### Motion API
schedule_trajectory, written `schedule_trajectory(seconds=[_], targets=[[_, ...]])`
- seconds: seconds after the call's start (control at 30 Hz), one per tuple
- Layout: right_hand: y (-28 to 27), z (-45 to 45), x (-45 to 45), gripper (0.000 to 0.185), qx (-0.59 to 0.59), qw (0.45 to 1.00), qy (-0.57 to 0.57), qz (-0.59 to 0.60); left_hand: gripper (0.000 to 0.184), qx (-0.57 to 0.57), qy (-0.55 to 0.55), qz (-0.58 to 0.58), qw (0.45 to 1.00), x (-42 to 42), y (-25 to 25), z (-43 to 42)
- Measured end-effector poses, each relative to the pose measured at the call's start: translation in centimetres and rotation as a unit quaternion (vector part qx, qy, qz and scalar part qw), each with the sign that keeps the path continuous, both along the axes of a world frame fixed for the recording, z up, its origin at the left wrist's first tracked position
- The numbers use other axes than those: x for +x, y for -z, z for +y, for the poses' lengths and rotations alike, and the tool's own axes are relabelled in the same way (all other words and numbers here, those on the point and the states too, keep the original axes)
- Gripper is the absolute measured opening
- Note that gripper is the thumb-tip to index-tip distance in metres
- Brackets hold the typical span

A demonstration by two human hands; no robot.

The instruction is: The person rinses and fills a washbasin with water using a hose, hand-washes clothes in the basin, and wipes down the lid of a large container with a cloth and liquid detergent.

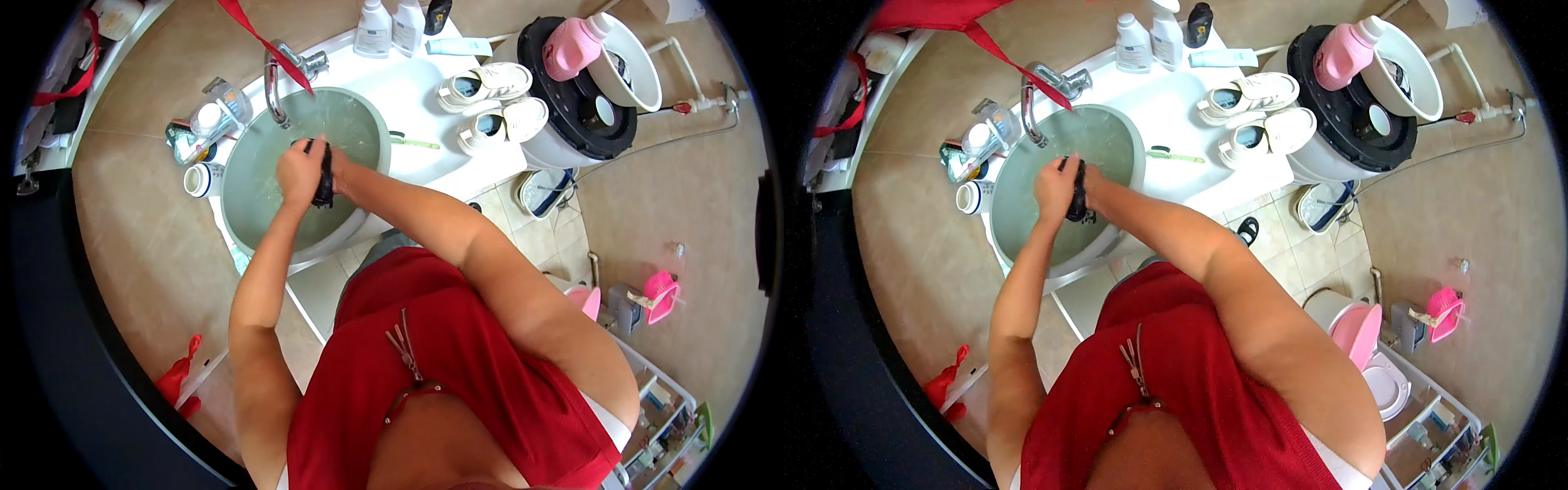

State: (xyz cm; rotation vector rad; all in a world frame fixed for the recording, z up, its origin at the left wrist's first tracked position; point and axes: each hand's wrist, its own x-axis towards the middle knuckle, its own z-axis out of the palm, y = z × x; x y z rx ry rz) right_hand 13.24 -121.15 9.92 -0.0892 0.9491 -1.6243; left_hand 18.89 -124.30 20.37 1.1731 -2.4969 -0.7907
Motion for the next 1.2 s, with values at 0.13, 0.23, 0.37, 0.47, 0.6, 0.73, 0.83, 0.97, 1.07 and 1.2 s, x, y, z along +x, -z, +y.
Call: schedule_trajectory(seconds=[0.13,0.23,0.37,0.47,0.6,0.73,0.83,0.97,1.07,1.2], targets=[[-2.7,0.2,0.1,0.024,0.177,0.978,0.075,-0.076,0.043,-0.065,0.002,-0.055,0.996,0.0,2.7,-2.4],[-2.2,0.2,-0.2,0.022,0.218,0.969,0.112,0.034,0.039,-0.085,-0.001,-0.125,0.989,0.9,5.6,-5.7],[-0.5,1.5,-1.8,0.029,0.192,0.974,0.075,0.097,0.044,0.0,-0.029,-0.172,0.985,2.7,9.0,-9.3],[-4.5,2.9,-3.0,0.028,0.258,0.963,0.08,0.016,0.059,-0.031,0.031,-0.22,0.974,3.0,13.4,-10.4],[-4.4,2.6,-2.3,0.027,0.247,0.959,0.136,-0.001,0.082,0.045,0.068,-0.377,0.923,1.6,16.7,-9.5],[0.3,1.2,-2.5,0.022,0.099,0.987,0.078,-0.098,0.035,0.124,0.171,-0.298,0.931,0.9,17.0,-10.6],[-2.8,1.4,-2.8,0.025,0.182,0.968,0.082,-0.155,0.027,0.377,0.085,-0.163,0.908,0.5,9.2,-8.1],[3.9,-4.1,-1.1,0.043,0.293,0.95,0.079,0.071,0.049,0.385,0.027,0.031,0.922,2.8,2.1,-5.8],[-0.9,-2.8,-1.6,0.046,0.196,0.959,0.146,-0.144,0.042,0.453,0.134,0.138,0.87,3.3,-2.6,-4.4],[-4.8,-1.3,-1.1,0.038,0.131,0.961,0.148,-0.193,0.046,0.557,0.028,0.268,0.786,4.0,-1.1,-3.9]])
